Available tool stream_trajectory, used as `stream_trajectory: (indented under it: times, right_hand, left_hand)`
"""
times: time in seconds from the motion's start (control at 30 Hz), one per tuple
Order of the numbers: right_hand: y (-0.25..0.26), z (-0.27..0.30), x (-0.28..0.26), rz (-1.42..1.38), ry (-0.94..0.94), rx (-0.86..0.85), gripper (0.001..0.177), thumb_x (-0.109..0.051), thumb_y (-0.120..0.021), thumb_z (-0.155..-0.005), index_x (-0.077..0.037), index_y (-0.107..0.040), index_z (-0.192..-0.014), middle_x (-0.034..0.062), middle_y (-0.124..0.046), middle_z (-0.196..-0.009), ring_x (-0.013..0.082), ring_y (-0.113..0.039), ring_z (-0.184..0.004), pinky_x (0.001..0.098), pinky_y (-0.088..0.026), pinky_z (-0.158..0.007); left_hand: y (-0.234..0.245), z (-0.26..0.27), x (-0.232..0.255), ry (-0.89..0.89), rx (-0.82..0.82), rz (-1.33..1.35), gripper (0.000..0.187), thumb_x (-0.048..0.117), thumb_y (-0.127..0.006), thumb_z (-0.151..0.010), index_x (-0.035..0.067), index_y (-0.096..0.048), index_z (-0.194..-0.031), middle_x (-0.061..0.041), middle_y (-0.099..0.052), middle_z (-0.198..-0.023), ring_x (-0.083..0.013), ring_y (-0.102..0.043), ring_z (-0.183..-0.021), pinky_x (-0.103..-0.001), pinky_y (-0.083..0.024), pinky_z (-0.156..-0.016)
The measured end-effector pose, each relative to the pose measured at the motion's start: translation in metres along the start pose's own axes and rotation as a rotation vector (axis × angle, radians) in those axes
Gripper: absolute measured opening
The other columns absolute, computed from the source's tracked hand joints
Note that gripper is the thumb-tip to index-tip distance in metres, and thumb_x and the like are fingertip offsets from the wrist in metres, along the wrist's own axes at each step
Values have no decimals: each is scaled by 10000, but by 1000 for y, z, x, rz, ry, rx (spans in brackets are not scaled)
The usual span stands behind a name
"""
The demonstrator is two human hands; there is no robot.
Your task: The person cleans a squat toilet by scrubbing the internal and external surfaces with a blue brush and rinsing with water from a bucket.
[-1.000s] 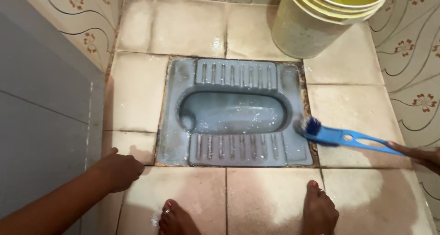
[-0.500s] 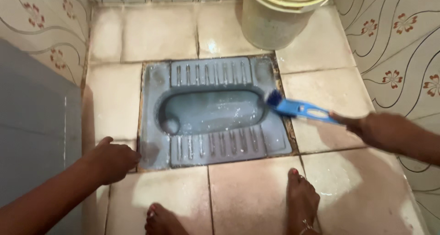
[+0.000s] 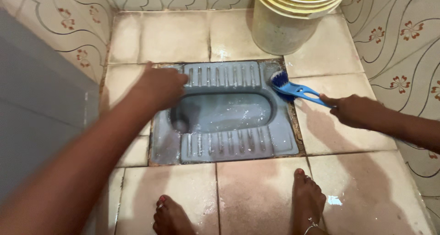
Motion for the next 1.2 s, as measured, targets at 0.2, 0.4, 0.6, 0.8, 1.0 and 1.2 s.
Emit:
stream_trajectory:
  times: [0.2,0.4,0.6,0.8,1.0,1.2]
  right_hand:
    - [-79,-84,-66,-494,210,33,866,-257,-657,-912,-220,-177,-1633,283,-695,-1028,329,-688,-801,449,-596,-738]
    - [-120,-131,-190,-1079,181,418,966,-230,-641,-846,-101,-125,-1652,303,-685,-1026,349,-677,-785,448,-533,-696]
    - [-144,-78,-223,-1799,14,400,786,-96,-555,-951,-237,-163,-1617,114,-606,-784,203,-561,-534,385,-480,-460]
    - [-149,-53,-228,-2052,-49,170,746,-146,-494,-1008,-361,-96,-1601,99,-481,-640,216,-477,-452,384,-451,-391]
    - [-108,-76,-344,-1550,336,2,816,-169,-554,-976,-315,-105,-1641,155,-626,-770,192,-547,-535,367,-499,-481]
    - [-97,-78,-436,-1305,476,-59,799,-215,-579,-972,-280,-157,-1647,126,-711,-880,180,-616,-625,357,-545,-577]
  left_hand:
    - [-114,-38,101,172,7,923,544,416,-618,-951,127,-538,-1406,-216,-636,-1326,-395,-620,-1222,-491,-488,-1016]
    - [-205,-18,190,162,21,1228,922,809,-360,-1024,-43,-568,-1307,-348,-661,-1234,-485,-641,-1208,-530,-537,-1003]
    - [-241,24,247,346,-540,2396,662,645,-493,-1019,46,-616,-1272,-162,-703,-925,-319,-772,-757,-413,-656,-681]
    - [-262,9,256,484,-351,2222,506,558,-581,-1034,53,-567,-1023,-83,-621,-723,-181,-590,-562,-320,-466,-482]
    - [-294,18,204,1083,155,2152,456,545,-573,-964,95,-580,-1037,-91,-516,-579,-185,-456,-399,-345,-313,-359]
    - [-338,26,152,1110,327,2241,513,578,-493,-1000,76,-558,-1078,-49,-509,-550,-169,-444,-367,-343,-317,-324]
Point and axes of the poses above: each hand's wrist, its own z-axis away from the middle knuckle, its own y-axis out of the back of the hand, x = y × z, the point moved 9 cm from there along -z, towards the middle knuckle
